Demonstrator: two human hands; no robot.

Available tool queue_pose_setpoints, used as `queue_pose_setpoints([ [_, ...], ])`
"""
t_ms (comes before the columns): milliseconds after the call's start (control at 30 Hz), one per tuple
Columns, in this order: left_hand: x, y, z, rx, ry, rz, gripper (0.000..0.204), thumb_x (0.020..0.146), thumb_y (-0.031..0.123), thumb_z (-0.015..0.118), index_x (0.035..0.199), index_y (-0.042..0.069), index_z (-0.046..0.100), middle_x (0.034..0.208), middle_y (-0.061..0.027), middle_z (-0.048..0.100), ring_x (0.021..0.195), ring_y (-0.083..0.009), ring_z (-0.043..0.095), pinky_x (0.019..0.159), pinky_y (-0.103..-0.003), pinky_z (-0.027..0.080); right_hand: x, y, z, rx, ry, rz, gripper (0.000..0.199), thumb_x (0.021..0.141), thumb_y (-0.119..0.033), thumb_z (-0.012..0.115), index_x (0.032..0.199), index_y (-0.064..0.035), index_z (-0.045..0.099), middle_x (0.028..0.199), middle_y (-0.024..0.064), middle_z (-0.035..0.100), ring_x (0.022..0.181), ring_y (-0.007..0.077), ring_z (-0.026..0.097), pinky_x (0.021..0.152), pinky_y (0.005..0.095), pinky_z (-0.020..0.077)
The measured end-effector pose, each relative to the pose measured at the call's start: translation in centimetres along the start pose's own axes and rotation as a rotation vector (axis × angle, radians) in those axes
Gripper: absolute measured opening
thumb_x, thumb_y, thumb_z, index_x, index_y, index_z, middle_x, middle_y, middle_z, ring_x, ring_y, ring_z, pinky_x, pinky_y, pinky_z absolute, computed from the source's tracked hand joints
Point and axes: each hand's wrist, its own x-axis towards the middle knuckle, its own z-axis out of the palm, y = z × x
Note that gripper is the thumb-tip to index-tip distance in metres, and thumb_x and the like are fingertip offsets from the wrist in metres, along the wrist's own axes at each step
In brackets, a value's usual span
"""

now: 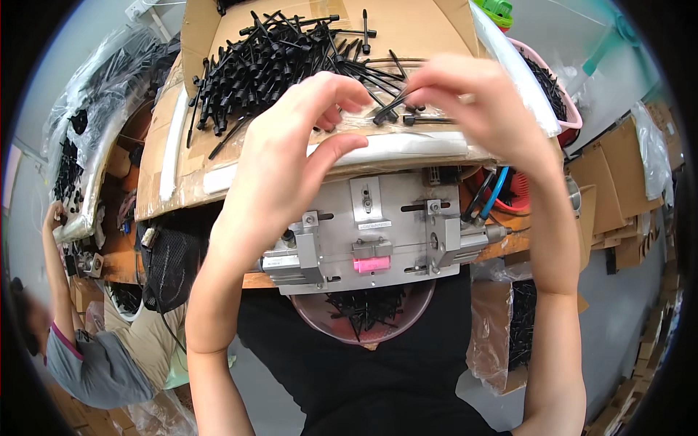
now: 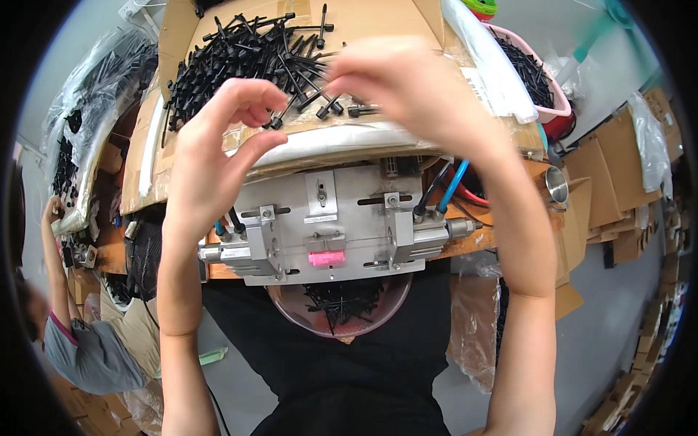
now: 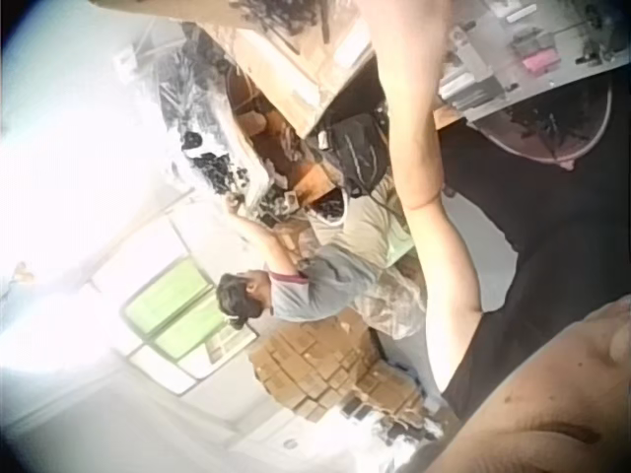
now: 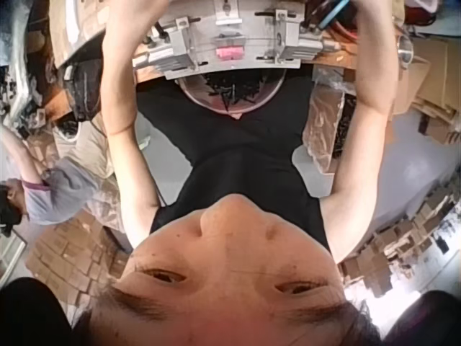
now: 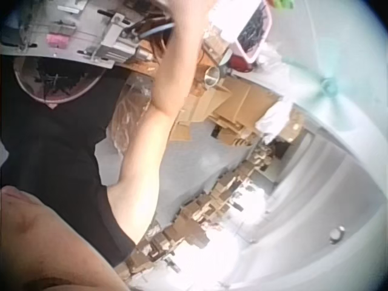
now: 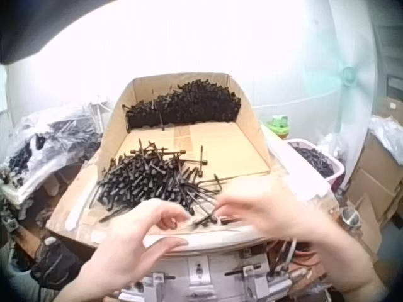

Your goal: The person repeatedly picks up black cable ties from a cardboard box and places them into a metal jig on a workbench. They manipulate the ties within the jig and drop the processed items into a pink bowl below.

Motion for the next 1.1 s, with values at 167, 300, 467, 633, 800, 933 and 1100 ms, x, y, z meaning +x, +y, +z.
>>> queue_pose_setpoints([
  [167, 0.5, -5.3, 0.6, 0.188, -0.221, 0.067, 0.018, 0.079, -0.002, 0.066, 0.096, 0.003, 0.064, 0.094, -0.0094, 0.062, 0.088, -0.0269, 0.058, 0.081, -0.035, 0.048, -6.5, 10.6, -10.0, -0.741, 0.18, 0.4, 0.012, 0.09, -0.011, 0.063, 0.097, -0.0027, 0.067, 0.089, 0.0134, 0.066, 0.083, 0.0341, 0.061, 0.075, 0.0407, 0.0494],
  [300, 2.3, -5.3, 0.5, 0.222, -0.296, 0.08, 0.014, 0.078, -0.003, 0.065, 0.091, 0.003, 0.064, 0.092, -0.0099, 0.063, 0.091, -0.0299, 0.058, 0.08, -0.036, 0.047, -7.6, 13.4, -10.0, -0.753, 0.102, 0.292, 0.013, 0.091, -0.011, 0.062, 0.101, -0.0047, 0.068, 0.096, 0.0131, 0.065, 0.085, 0.033, 0.062, 0.077, 0.0414, 0.0497],
  [467, -0.6, -3.7, -2.2, 0.039, -0.381, -0.05, 0.02, 0.08, -0.001, 0.068, 0.1, 0.003, 0.065, 0.093, -0.0079, 0.062, 0.082, -0.0203, 0.059, 0.073, -0.03, 0.049, -0.2, 2.7, 0.7, -0.012, -0.076, 0.03, 0.02, 0.085, -0.016, 0.07, 0.099, -0.0018, 0.068, 0.09, 0.0141, 0.068, 0.084, 0.0285, 0.067, 0.072, 0.0353, 0.0524],
  [633, -4.5, -0.8, -3.1, 0.07, -0.17, -0.147, 0.021, 0.074, -0.004, 0.071, 0.094, 0.002, 0.067, 0.096, -0.0095, 0.065, 0.084, -0.0215, 0.061, 0.076, -0.029, 0.048, 3.2, 1.2, 3.5, -0.267, -0.249, 0.02, 0.013, 0.085, -0.018, 0.068, 0.093, -0.0066, 0.068, 0.08, 0.0147, 0.068, 0.081, 0.0307, 0.067, 0.072, 0.0394, 0.0535],
  [800, -12.2, 5.1, 1.5, 0.099, -0.045, -0.219, 0.07, 0.066, -0.013, 0.072, 0.132, 0.003, 0.057, 0.096, -0.0104, 0.061, 0.087, -0.0259, 0.057, 0.078, -0.035, 0.05, 2.3, 2.2, -1.5, 0.32, 0.091, 0.131, 0.026, 0.098, -0.019, 0.059, 0.11, 0.0028, 0.062, 0.089, 0.015, 0.07, 0.079, 0.0208, 0.068, 0.065, 0.0274, 0.0533],
  [933, -16.9, 7.8, 6.8, 0.274, -0.158, -0.244, 0.061, 0.077, -0.002, 0.064, 0.136, -0.005, 0.049, 0.094, -0.0093, 0.054, 0.084, -0.0226, 0.054, 0.075, -0.033, 0.045, 0.4, -2.5, -0.8, 0.415, 0.429, 0.25, 0.031, 0.098, -0.024, 0.059, 0.112, 0.0033, 0.061, 0.09, 0.0159, 0.071, 0.08, 0.0196, 0.07, 0.062, 0.0242, 0.0543],
  [1100, -17.1, 7.5, 9.7, 0.383, -0.224, -0.235, 0.067, 0.074, -0.003, 0.06, 0.138, -0.009, 0.044, 0.095, -0.01, 0.051, 0.087, -0.0226, 0.053, 0.079, -0.033, 0.047, -2.9, -4.5, -1.8, 0.505, 0.588, 0.301, 0.03, 0.099, -0.023, 0.059, 0.116, 0.0015, 0.061, 0.09, 0.0121, 0.071, 0.079, 0.0172, 0.068, 0.061, 0.0233, 0.0511],
])
